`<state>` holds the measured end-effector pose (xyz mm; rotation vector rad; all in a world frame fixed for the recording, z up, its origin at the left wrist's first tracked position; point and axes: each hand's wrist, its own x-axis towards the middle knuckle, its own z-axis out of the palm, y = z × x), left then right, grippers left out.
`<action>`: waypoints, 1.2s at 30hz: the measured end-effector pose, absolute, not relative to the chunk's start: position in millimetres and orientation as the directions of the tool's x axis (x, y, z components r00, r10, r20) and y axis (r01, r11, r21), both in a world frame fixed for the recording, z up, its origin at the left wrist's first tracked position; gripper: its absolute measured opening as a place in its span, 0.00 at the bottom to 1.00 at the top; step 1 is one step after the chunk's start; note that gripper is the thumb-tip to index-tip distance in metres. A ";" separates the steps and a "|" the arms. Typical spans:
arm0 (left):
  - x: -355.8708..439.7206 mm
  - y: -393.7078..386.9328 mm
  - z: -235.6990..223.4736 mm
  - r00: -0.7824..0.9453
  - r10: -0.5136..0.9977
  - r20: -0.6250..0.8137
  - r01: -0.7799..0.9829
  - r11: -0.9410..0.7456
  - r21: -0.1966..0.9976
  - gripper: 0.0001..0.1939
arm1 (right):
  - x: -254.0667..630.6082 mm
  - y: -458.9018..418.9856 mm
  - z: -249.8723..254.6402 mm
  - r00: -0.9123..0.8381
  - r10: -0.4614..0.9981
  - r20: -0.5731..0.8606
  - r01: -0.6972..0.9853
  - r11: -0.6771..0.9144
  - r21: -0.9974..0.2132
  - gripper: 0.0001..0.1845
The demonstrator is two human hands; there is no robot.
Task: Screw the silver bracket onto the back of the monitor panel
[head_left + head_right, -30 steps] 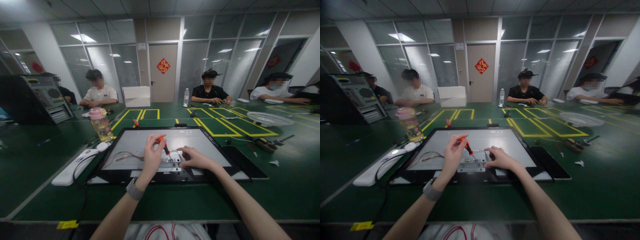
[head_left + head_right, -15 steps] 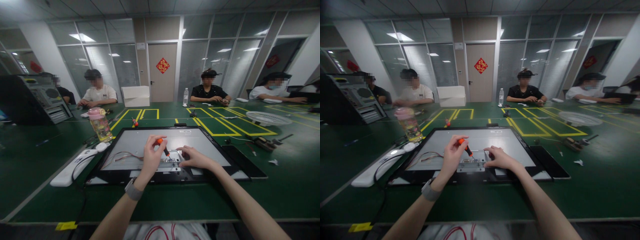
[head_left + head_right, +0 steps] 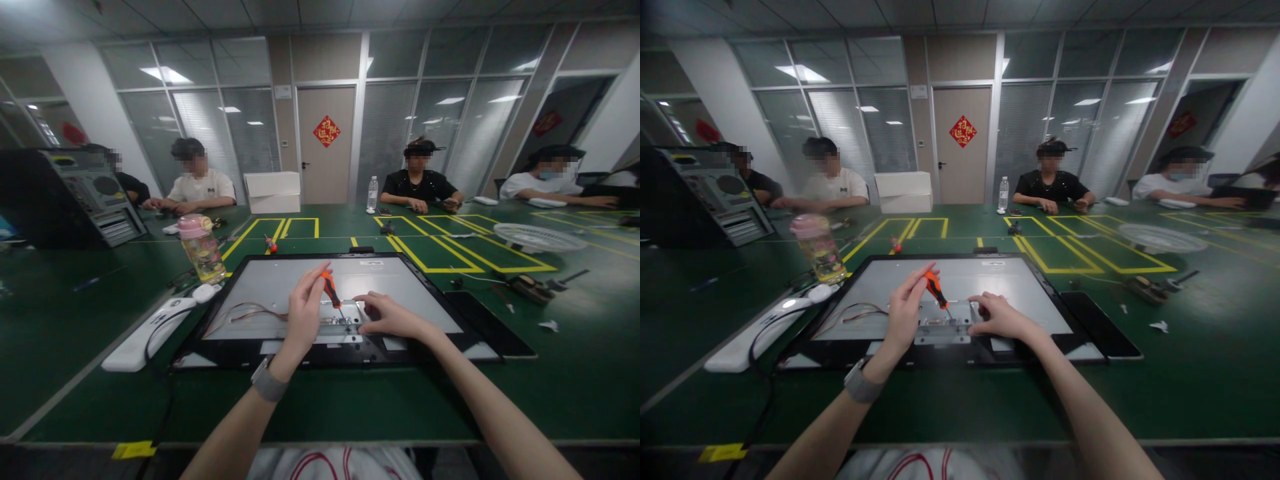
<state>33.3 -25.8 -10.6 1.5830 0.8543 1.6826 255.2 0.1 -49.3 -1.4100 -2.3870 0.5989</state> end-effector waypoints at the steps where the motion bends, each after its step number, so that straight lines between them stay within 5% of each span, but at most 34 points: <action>1: 33.4 -25.7 -10.5 -0.041 0.834 0.550 -0.057 -0.551 0.832 0.16 | 255.2 -0.2 -49.0 -0.470 0.881 0.044 0.756 0.428 -0.496 0.35; 17: 33.2 -25.7 -9.2 -0.055 0.807 0.588 -0.036 -0.590 0.806 0.10 | 255.5 -0.3 -48.6 -0.475 0.879 0.035 0.754 0.427 -0.500 0.35; 24: 32.5 -24.3 -8.3 -0.011 0.856 0.517 -0.098 -0.515 0.851 0.15 | 256.1 0.4 -49.2 -0.465 0.885 0.038 0.762 0.422 -0.492 0.35; 36: 32.9 -26.3 -12.6 -0.048 0.769 0.638 0.132 -0.628 0.767 0.14 | 255.2 -0.7 -48.6 -0.471 0.881 0.033 0.754 0.422 -0.504 0.35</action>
